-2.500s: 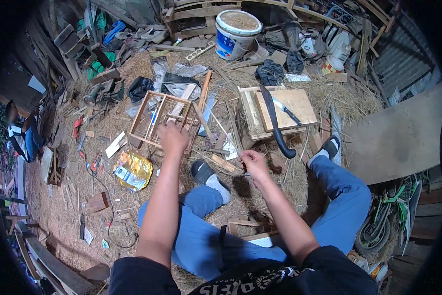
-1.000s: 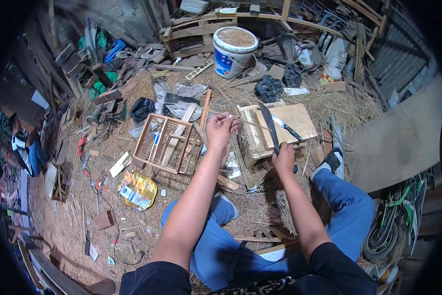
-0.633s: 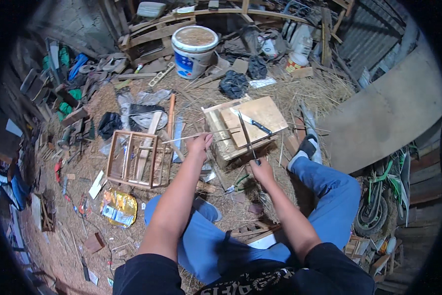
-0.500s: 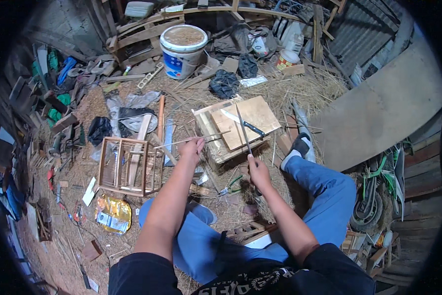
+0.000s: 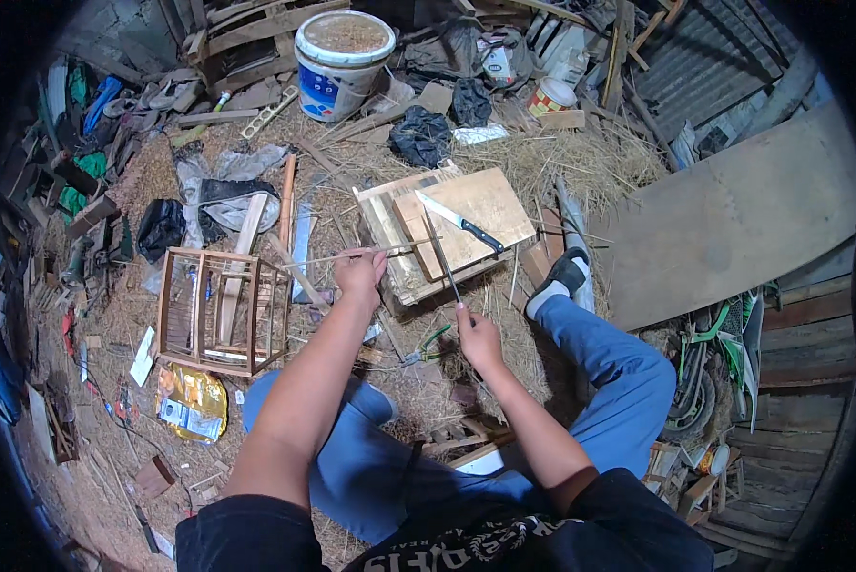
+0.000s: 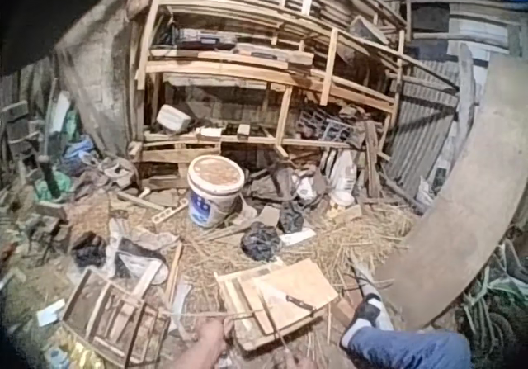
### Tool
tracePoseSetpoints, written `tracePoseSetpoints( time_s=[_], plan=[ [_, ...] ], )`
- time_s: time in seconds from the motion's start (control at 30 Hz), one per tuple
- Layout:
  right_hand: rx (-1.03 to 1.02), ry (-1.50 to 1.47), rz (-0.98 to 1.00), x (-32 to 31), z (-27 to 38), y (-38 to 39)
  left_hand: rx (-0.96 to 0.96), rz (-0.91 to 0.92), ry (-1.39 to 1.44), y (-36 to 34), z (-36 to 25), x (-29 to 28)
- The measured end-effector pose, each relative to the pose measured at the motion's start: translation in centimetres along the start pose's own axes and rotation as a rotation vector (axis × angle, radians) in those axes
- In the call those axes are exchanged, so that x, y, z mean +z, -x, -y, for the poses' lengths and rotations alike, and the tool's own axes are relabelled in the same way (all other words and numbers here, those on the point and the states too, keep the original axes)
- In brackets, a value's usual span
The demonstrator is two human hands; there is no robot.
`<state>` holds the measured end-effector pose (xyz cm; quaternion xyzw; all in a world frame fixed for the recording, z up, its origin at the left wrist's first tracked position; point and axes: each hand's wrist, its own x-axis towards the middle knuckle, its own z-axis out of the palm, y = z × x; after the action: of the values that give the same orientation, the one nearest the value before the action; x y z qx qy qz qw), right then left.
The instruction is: The person shaves a thin wooden stick using a large knife and then inserts the stick into a partially constructed wooden birdcage frame.
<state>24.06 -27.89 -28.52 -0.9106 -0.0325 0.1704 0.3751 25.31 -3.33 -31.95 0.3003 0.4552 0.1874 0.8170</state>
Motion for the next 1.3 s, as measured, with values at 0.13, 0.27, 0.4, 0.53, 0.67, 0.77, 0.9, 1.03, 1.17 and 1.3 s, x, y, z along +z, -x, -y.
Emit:
tracePoseSetpoints(
  time_s=[0.13,0.27,0.4,0.53,0.67,0.77,0.9,1.03,1.17,1.3],
  plan=[
    [0.029,-0.027,0.045,-0.3,0.6,-1.2,0.005,0.017,-0.009,0.0,0.3,0.1],
    [-0.193,-0.215,-0.040,-1.3,4.2,-0.7,0.021,-0.003,0.009,0.3,0.1,-0.7],
    [-0.220,-0.207,-0.089,-0.7,1.8,-1.0,0.020,0.001,0.027,0.1,0.3,0.3],
    [0.074,0.109,0.062,0.1,-1.4,-2.1,0.043,0.003,-0.014,-0.3,0.4,0.3],
    [0.077,0.077,0.120,0.0,-1.9,-2.2,0.036,0.020,0.023,0.0,0.7,0.0],
    [0.191,-0.112,0.240,-0.9,-1.6,-2.8,0.031,-0.027,-0.006,-0.3,0.8,0.1],
    [0.486,-0.541,0.502,-2.8,0.4,-1.9,0.002,-0.023,0.018,-0.6,0.6,-0.1],
    [0.027,-0.097,0.101,-2.6,-0.2,-1.7,0.016,-0.040,-0.005,-0.3,0.8,0.2],
    [-0.024,-0.210,0.024,-2.0,0.5,-1.3,0.026,-0.019,-0.011,-0.6,0.7,-0.5],
    [-0.125,-0.090,-0.026,-1.1,-0.5,-1.4,0.032,-0.031,-0.019,-0.2,0.7,0.3]
  ],
)
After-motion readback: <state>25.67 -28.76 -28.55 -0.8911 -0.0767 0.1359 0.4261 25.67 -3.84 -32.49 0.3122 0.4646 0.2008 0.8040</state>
